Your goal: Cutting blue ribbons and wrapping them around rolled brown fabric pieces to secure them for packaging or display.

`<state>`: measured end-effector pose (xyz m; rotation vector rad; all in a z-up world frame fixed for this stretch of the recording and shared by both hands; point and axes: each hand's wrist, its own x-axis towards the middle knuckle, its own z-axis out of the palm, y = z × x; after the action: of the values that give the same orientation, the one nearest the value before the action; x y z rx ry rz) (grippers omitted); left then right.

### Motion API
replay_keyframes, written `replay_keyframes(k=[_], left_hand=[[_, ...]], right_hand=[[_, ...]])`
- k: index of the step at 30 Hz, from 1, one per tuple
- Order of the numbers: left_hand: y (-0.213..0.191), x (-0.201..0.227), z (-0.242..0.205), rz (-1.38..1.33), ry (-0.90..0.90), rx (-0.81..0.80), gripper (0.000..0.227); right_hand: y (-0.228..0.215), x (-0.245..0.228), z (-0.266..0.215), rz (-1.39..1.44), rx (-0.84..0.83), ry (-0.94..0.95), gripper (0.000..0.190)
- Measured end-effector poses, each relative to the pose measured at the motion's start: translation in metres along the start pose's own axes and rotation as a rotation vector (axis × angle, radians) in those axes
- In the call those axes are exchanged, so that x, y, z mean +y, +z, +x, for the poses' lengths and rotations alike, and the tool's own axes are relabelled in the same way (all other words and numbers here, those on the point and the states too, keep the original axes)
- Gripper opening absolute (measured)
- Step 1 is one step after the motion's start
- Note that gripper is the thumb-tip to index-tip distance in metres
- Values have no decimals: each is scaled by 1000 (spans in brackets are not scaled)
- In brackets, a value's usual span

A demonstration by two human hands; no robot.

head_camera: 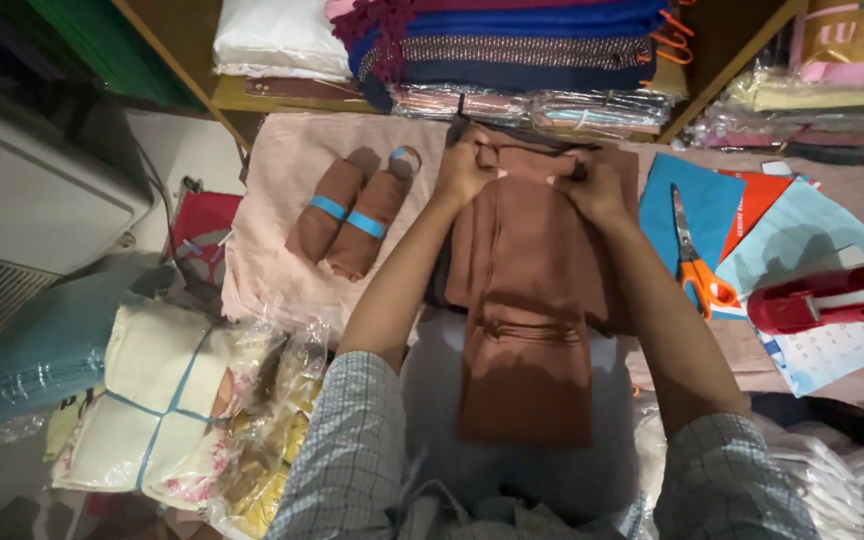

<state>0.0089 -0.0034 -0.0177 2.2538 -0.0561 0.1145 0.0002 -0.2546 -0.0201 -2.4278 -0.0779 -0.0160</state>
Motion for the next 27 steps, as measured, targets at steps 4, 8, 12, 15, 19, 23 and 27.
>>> replay_keyframes(k=[4, 8, 12, 15, 19, 23, 27], left_hand=[[17, -26, 17, 68, 59, 1, 49], [17, -34, 19, 54, 164, -47, 18], [8, -33, 7, 15, 279, -87, 11], [-1, -33, -3, -11, 364, -184, 9], [-15, -21, -18, 58, 374, -203, 11], [-27, 0, -34, 130, 289, -169, 29], [3, -39, -20, 166, 399, -33, 40]], right_hand=[[-13, -2, -12, 52, -8, 13, 40], [-26, -23, -27, 111, -9, -106, 22], [-33, -21, -32, 106, -37, -212, 22], [-44, -34, -38, 35, -28, -301, 20], [-47, -37, -48, -23, -32, -365, 23], [-59, -52, -64, 23, 6, -370, 17], [-48, -42, -54, 7, 47, -332, 24]])
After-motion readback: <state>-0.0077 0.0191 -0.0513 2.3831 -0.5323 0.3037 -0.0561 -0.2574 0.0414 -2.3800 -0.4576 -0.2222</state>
